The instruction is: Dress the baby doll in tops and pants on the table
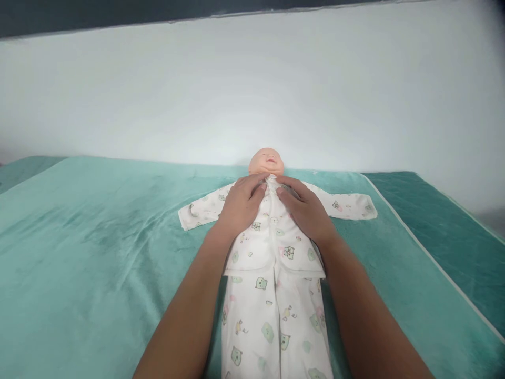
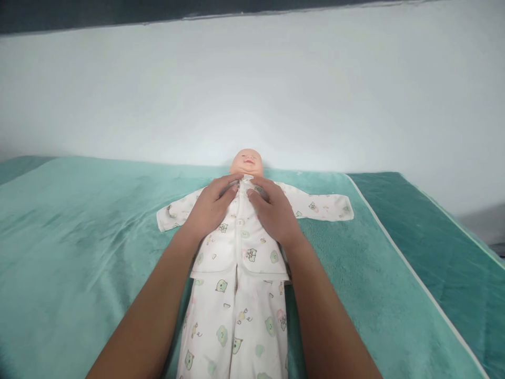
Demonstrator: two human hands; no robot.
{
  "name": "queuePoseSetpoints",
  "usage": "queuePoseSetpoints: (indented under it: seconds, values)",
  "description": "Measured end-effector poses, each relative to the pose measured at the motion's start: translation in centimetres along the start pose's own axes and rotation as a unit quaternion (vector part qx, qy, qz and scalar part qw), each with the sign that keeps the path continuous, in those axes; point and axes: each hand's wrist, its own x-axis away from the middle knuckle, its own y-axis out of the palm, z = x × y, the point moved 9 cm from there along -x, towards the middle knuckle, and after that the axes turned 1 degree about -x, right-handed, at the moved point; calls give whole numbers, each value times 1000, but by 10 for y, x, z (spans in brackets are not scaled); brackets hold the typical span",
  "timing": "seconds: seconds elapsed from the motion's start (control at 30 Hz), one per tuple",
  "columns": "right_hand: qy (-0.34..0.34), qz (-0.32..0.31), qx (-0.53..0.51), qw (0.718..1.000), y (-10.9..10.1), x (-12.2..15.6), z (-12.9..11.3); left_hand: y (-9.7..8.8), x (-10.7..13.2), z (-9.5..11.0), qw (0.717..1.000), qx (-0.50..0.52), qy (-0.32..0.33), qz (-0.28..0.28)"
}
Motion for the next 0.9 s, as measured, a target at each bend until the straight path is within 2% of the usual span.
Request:
queuePoseSetpoints:
  seconds: [0.1,0.37,0.9]
  values:
    - [-26,-7,4,1000,2,-1,-1,0,0,0,1000,-1,3,2]
    - [0,-2,-15,1000,0,-1,1,0,0,-1,1000,7,12,9]
    - [-18,-10,-3,1000,1,-2,1,2,-2,-6,1000,23,3,10]
